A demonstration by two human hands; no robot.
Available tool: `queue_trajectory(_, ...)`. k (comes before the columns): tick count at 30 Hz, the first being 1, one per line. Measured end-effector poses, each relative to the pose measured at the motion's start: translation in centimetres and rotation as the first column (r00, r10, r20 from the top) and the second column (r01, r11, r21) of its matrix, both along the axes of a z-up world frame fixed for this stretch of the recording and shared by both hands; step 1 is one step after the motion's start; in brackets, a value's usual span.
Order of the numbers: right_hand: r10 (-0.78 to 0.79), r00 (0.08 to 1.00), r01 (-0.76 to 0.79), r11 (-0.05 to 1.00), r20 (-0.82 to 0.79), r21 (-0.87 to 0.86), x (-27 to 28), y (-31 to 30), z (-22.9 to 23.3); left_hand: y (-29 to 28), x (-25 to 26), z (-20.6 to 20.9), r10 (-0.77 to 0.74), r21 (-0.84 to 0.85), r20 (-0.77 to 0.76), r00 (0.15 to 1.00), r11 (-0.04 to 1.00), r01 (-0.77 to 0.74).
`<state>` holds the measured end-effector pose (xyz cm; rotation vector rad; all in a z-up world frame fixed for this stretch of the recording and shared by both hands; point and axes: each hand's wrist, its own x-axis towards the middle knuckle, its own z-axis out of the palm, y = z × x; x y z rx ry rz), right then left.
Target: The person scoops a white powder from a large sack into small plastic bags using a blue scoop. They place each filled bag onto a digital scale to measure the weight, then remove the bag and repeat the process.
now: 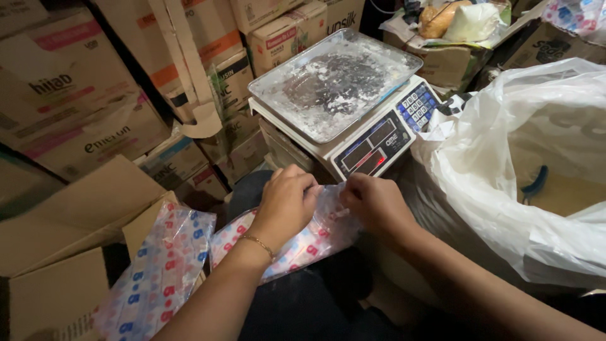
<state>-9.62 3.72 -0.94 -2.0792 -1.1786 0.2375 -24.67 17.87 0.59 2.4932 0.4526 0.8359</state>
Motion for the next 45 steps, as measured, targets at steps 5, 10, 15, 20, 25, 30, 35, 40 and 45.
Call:
queue_trajectory(5, -0.038, 0.772, 0.014, 0.999, -0.634, -0.043, 1.4, 0.0, 0.6, -0.1, -0.1, 0.5, 0.007, -0.021, -0.065, 0.998, 1.0, -0.008)
queue_trajectory(10, 0.083, 0.616, -0.081, 0.996, -0.783, 0.042, 2.4, -0.2, 0.4, -0.2, 1.6, 1.4, -0.139, -0.1, -0.098, 0.985, 0.986, 0.13)
queue_trajectory(15, -0.094, 0.801, 0.01, 0.99, -0.591, -0.144, 3.5, -0.3, 1.1, 0.1, 3.1, 2.2, -0.313, -0.333, -0.307, 0.899, 0.92, 0.207)
queue_trajectory(20, -0.063, 0.621, 0.126, 0.992, -0.782, 0.02, 5.4, -2.6, 2.4, 0.2, 3.1, 2.0, -0.34, -0.311, -0.282, 0.897, 0.917, 0.25)
queue_trajectory(25, -0.004, 0.536, 0.101, 0.993, -0.844, 0.059, 7.0, -4.5, 2.6, 0.4, 3.1, 1.4, -0.363, -0.3, -0.253, 0.897, 0.911, 0.284)
queue_trajectory(30, -0.038, 0.605, 0.056, 0.998, -0.795, -0.005, 8.4, -5.6, 2.4, 0.3, 3.3, 1.3, -0.359, -0.369, -0.3, 0.884, 0.898, 0.239)
queue_trajectory(35, -0.122, 0.705, 0.239, 0.968, -0.698, 0.073, 11.8, -7.2, 6.0, 0.4, 3.2, 1.7, -0.355, -0.303, -0.291, 0.888, 0.915, 0.266)
queue_trajectory(40, -0.347, 0.818, 0.401, 0.916, -0.459, 0.022, 13.2, -10.8, 11.7, 0.1, 3.4, 1.6, -0.382, -0.36, -0.294, 0.876, 0.893, 0.268)
queue_trajectory(45, -0.362, 0.734, 0.462, 0.886, -0.575, 0.033, 11.8, -11.8, 15.0, -1.2, 4.9, 2.0, -0.344, -0.137, -0.132, 0.929, 0.935, 0.327)
